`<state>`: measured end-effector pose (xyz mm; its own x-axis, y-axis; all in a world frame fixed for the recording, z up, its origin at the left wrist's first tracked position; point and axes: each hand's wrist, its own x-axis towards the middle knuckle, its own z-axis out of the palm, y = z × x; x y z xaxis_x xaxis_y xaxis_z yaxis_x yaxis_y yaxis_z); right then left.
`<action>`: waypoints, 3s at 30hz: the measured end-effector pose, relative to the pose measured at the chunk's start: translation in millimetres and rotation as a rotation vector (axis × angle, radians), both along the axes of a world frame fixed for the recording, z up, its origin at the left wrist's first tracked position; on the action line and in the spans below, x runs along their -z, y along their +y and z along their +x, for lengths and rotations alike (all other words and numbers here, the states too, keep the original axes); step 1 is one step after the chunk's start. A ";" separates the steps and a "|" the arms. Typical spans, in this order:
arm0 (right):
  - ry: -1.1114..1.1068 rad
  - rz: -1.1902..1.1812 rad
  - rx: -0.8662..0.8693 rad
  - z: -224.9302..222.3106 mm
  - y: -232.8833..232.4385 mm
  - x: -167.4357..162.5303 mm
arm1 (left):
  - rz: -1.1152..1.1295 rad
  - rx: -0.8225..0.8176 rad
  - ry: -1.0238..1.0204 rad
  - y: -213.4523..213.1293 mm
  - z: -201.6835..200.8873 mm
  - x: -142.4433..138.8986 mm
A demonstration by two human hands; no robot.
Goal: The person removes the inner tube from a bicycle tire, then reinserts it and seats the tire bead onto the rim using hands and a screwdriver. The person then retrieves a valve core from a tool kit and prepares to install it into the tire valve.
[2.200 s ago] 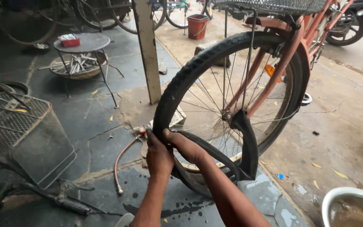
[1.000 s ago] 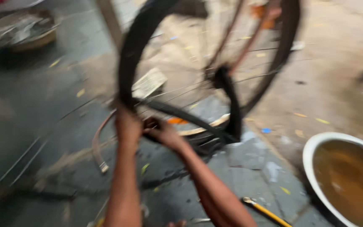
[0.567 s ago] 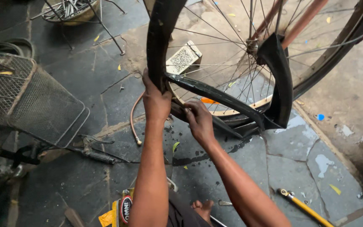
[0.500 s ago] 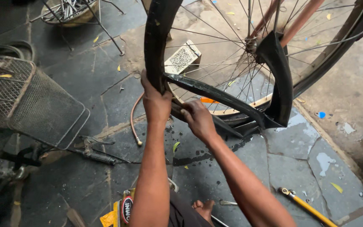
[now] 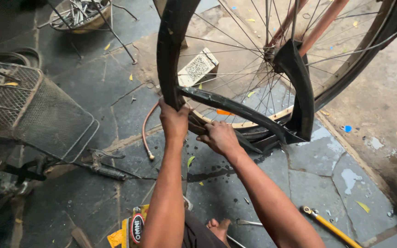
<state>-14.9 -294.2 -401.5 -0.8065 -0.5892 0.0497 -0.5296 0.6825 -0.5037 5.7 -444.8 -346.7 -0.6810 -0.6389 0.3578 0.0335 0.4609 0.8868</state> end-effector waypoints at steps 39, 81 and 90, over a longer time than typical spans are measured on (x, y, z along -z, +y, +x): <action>0.389 -0.226 0.023 -52.3 -51.2 -9.7 | -0.103 -0.287 -0.394 -1.1 -8.8 -3.5; -0.793 -1.000 0.200 -55.6 -55.5 -13.6 | -0.161 -0.287 -0.445 -13.9 -5.5 23.6; -0.821 -1.076 0.119 -60.7 -59.5 5.3 | -0.125 -0.326 -0.378 -19.5 -11.4 26.4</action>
<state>-75.6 -353.7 -406.9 -0.8689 -0.4888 -0.0785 0.2125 -0.2249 -0.9509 -5.7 -464.3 -373.1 -0.5504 -0.8075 0.2122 -0.4418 0.4974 0.7466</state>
